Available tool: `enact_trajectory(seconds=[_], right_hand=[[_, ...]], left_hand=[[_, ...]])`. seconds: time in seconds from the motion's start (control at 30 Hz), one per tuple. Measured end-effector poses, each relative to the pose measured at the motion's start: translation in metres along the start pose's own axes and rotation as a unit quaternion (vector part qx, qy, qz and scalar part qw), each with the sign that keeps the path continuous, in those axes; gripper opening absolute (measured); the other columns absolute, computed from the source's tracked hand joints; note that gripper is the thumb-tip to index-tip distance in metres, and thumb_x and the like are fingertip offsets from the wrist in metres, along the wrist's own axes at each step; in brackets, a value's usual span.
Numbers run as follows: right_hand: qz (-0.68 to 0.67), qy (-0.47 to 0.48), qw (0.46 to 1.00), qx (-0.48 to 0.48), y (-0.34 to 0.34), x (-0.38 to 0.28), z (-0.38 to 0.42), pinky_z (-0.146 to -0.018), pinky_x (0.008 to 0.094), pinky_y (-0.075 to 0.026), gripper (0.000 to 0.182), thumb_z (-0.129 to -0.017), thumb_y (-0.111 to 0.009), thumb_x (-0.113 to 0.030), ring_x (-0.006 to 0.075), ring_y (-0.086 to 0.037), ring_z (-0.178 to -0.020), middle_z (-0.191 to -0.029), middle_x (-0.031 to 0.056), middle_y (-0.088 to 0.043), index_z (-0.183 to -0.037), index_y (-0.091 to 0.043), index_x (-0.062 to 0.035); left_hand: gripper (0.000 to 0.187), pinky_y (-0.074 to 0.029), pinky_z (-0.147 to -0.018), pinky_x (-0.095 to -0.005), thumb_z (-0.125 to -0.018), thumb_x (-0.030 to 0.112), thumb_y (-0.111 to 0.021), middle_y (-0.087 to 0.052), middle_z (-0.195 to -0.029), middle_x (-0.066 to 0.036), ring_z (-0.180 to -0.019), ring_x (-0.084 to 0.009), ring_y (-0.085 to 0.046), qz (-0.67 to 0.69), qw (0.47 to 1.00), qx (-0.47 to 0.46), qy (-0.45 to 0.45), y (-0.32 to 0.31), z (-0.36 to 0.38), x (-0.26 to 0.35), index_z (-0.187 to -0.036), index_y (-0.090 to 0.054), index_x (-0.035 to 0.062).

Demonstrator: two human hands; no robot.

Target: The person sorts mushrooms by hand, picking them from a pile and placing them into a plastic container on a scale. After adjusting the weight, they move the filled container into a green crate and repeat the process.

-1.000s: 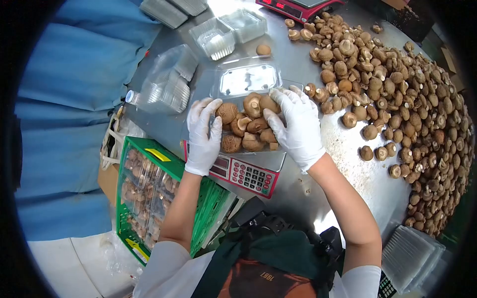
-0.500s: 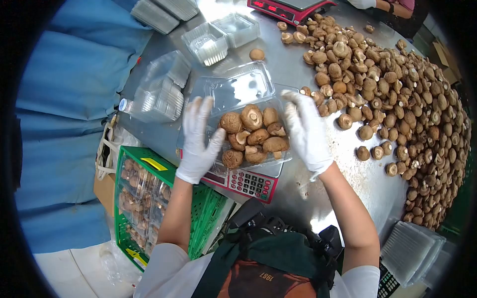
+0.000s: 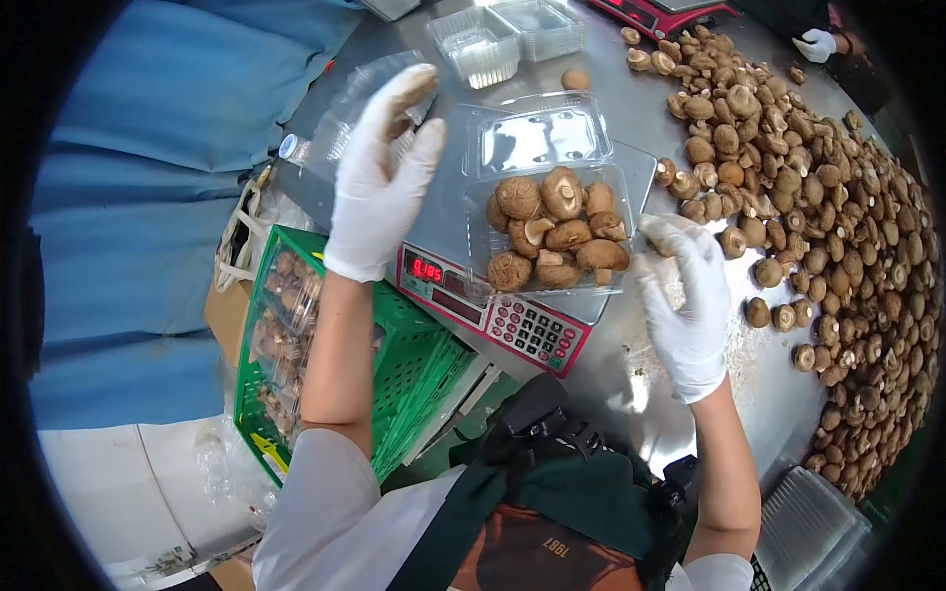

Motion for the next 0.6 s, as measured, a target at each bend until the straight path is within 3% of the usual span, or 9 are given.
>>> enact_trajectory(seconds=[0.07,0.13,0.23,0.27,0.33,0.4,0.43,0.6], right_hand=[[0.028,0.039,0.999,-0.011,-0.01,-0.014,-0.003,-0.099,0.0389,-0.049,0.035,-0.085,-0.074,0.0,0.0299,-0.062,-0.111,-0.121,0.0138,-0.066,-0.12,-0.068,-0.0034],[0.037,0.047,0.998,-0.021,-0.02,-0.019,-0.007,-0.099,0.0398,-0.048,0.044,-0.085,-0.073,-0.002,0.0321,-0.062,-0.114,-0.123,0.0151,-0.066,-0.128,-0.064,-0.0047],[0.072,0.076,0.994,-0.022,-0.046,-0.005,-0.005,-0.105,0.0441,-0.043,0.052,-0.09,-0.067,-0.006,0.0322,-0.059,-0.124,-0.134,0.0142,-0.063,-0.141,-0.057,-0.0078],[0.115,0.095,0.988,-0.037,-0.056,-0.001,-0.002,-0.107,0.0463,-0.04,0.056,-0.092,-0.064,-0.009,0.032,-0.056,-0.13,-0.14,0.0138,-0.061,-0.146,-0.052,-0.0092],[0.184,0.078,0.978,-0.052,-0.065,0.002,0.01,-0.113,0.0487,-0.034,0.062,-0.093,-0.061,-0.013,0.0309,-0.048,-0.141,-0.153,0.0112,-0.049,-0.153,-0.045,-0.0118],[0.222,0.081,0.969,-0.073,-0.066,-0.008,0.023,-0.114,0.0493,-0.032,0.061,-0.094,-0.061,-0.016,0.0314,-0.046,-0.143,-0.155,0.0104,-0.047,-0.153,-0.045,-0.0128],[0.244,0.073,0.962,-0.102,-0.069,-0.006,0.026,-0.115,0.0508,-0.031,0.061,-0.095,-0.061,-0.019,0.0345,-0.043,-0.143,-0.156,0.0119,-0.046,-0.153,-0.045,-0.0129],[0.112,-0.004,0.992,-0.066,-0.06,0.012,0.017,-0.114,0.0525,-0.033,0.064,-0.093,-0.062,-0.02,0.0416,-0.042,-0.142,-0.156,0.0148,-0.045,-0.153,-0.044,-0.0109]], left_hand=[[0.05,-0.038,-0.113,-0.0368,-0.099,0.017,-0.067,-0.059,-0.142,-0.012,-0.134,-0.023,-0.053,-0.018,0.999,-0.049,-0.012,-0.024,0.001,0.007,-0.144,-0.053,0.0033],[0.051,-0.038,-0.116,-0.0408,-0.099,0.016,-0.065,-0.057,-0.144,-0.018,-0.137,-0.0319,-0.051,0.008,0.991,-0.1,-0.091,-0.059,0.011,0.014,-0.146,-0.051,0.002],[0.057,-0.036,-0.116,-0.0468,-0.097,0.027,-0.066,-0.053,-0.145,-0.02,-0.137,-0.0404,-0.049,-0.078,0.973,-0.183,-0.118,-0.113,0.044,0.01,-0.147,-0.05,0.0048],[0.059,-0.037,-0.114,-0.0462,-0.096,0.033,-0.066,-0.051,-0.147,-0.019,-0.136,-0.0391,-0.05,-0.193,0.953,-0.182,-0.148,-0.121,0.051,0.019,-0.147,-0.051,0.0067],[0.059,-0.04,-0.111,-0.0457,-0.095,0.036,-0.067,-0.052,-0.144,-0.018,-0.13,-0.0384,-0.053,-0.194,0.955,-0.176,-0.139,-0.126,0.052,0.016,-0.145,-0.053,0.0072],[0.059,-0.042,-0.106,-0.0465,-0.094,0.036,-0.069,-0.055,-0.138,-0.018,-0.123,-0.0383,-0.056,-0.145,0.975,-0.15,-0.08,-0.12,0.048,0.002,-0.143,-0.054,0.0072],[0.058,-0.044,-0.103,-0.046,-0.091,0.03,-0.073,-0.056,-0.134,-0.018,-0.119,-0.0376,-0.058,-0.145,0.977,-0.139,-0.076,-0.119,0.049,-0.001,-0.141,-0.056,0.0066],[0.051,-0.046,-0.101,-0.0444,-0.088,0.017,-0.075,-0.061,-0.128,-0.018,-0.115,-0.0376,-0.06,-0.103,0.98,-0.143,-0.093,-0.114,0.041,0.005,-0.135,-0.059,0.0048]])
Point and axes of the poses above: each hand's wrist, its own z-axis away from the middle knuckle, its own y-axis out of the back of the hand, x = y × z, the point moved 10 cm from there along -z, towards the middle knuckle
